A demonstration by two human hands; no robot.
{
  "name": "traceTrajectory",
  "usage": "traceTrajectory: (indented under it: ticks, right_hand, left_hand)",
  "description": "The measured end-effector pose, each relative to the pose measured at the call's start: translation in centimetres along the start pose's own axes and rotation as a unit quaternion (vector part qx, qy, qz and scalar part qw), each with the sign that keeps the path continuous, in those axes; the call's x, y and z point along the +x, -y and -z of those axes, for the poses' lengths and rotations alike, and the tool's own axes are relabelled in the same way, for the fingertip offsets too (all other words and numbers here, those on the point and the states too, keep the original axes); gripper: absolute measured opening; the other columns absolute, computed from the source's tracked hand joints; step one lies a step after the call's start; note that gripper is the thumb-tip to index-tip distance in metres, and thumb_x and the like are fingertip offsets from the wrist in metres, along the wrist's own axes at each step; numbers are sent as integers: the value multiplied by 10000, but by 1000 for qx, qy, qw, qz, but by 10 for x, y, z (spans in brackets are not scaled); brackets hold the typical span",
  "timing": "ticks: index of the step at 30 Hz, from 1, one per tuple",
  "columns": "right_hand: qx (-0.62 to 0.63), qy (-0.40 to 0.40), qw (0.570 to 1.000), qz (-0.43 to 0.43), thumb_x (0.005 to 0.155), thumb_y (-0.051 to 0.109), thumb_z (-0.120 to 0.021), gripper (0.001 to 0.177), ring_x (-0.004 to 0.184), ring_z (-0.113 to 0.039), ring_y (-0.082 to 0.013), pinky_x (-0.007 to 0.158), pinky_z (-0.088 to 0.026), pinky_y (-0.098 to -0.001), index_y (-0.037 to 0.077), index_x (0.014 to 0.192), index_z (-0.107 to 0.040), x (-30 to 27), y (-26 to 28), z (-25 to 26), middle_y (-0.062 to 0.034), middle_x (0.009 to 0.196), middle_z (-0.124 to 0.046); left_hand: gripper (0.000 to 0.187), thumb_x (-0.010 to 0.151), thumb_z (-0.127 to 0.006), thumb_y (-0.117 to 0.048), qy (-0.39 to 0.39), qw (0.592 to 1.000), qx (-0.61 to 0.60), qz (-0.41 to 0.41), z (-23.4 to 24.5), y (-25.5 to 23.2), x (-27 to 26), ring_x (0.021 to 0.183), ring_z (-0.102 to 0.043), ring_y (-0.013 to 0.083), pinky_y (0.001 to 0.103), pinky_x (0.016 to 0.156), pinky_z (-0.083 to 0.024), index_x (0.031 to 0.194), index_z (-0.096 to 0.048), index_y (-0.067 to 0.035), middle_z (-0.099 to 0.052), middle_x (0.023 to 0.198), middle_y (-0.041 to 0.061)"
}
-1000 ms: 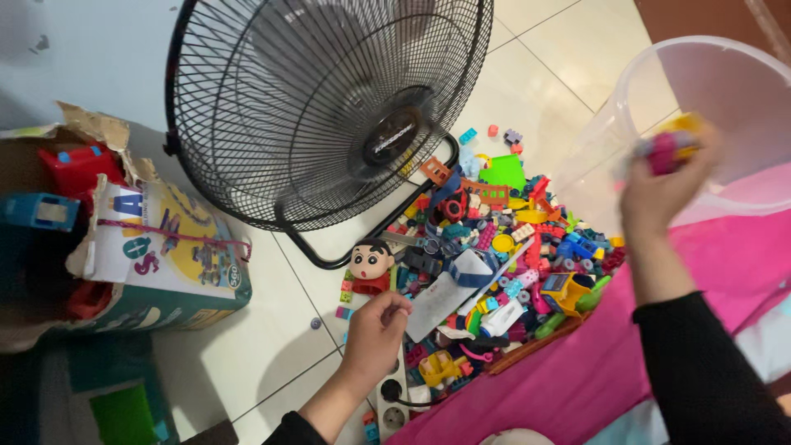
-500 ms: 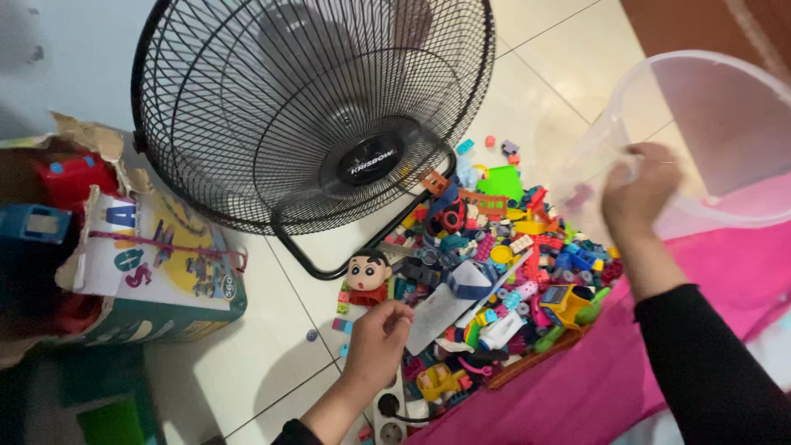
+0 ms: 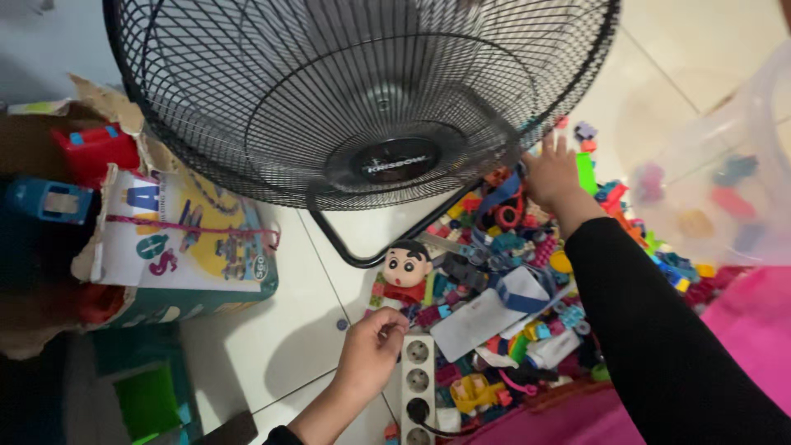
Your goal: The person sits on the floor and sorts a large pile of colorful plastic building blocks and small toys. They pick up various items, including a blue toy car, a doll head, and a blue baseplate, and place them into a clear plastic bucket. The person continues to gather blocks from the floor and transfer them into the bucket.
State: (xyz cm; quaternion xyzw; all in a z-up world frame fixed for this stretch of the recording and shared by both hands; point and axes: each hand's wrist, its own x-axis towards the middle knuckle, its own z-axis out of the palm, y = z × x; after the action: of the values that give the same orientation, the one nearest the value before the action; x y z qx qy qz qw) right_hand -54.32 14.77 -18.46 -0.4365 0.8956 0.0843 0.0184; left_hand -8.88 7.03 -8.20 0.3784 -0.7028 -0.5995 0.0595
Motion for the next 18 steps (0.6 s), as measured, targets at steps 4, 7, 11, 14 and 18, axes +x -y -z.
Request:
traceTrajectory:
  ticks: [4, 7, 11, 14, 18]
  right_hand:
    - [94, 113, 989, -27, 797, 294, -775, 793, 1402, -282, -589, 1019, -352, -652, 360, 1525, -467, 10, -12, -37, -325, 1572, -252]
    - [93, 92, 991, -43, 756, 347, -835, 774, 1371, -385, -539, 1067, -395, -593, 268, 1457, -515, 2, -21, -45, -374, 1439, -412]
    - [225, -41, 966, -124, 838, 280, -783, 471, 1309, -485, -511, 1092, -428, -559, 233, 1284, -641, -50, -23, -22, -312, 1451, -483]
    - [294, -191, 927, -133, 866, 218, -809, 391, 1298, -480, -505, 1076, -419, -562, 159, 1219, -653, -94, -10, 4, -311, 1440, -483]
    - [296, -333, 889, -107, 941, 144, -803, 313, 1369, -446, -503, 1130, -404, -549, 72, 1190, -627, -151, 8, 31, -333, 1489, -427]
  left_hand:
    - [96, 911, -633, -43, 2, 1000, -7, 7, 3, 2, 3, 644, -623, 72, 245, 593, -507, 936, -725, -31, -736, 780, 16]
    - [101, 908, -626, -43, 11, 1000, 10, 14, 2, -7, 9, 627, -607, 94, 258, 583, -495, 938, -721, -32, -724, 777, 27]
    - [95, 912, -629, -61, 27, 999, 11, -29, -5, -20, 14, 689, -653, 111, 264, 625, -526, 938, -709, -17, -724, 792, 42]
    - [106, 924, -620, -81, 46, 998, -19, -34, -10, -28, 18, 760, -682, 106, 263, 679, -541, 978, -682, -14, -726, 842, 34]
    - [125, 938, -602, -87, 61, 996, -41, -47, -19, -39, 13, 751, -672, 117, 276, 677, -529, 996, -679, -7, -720, 831, 48]
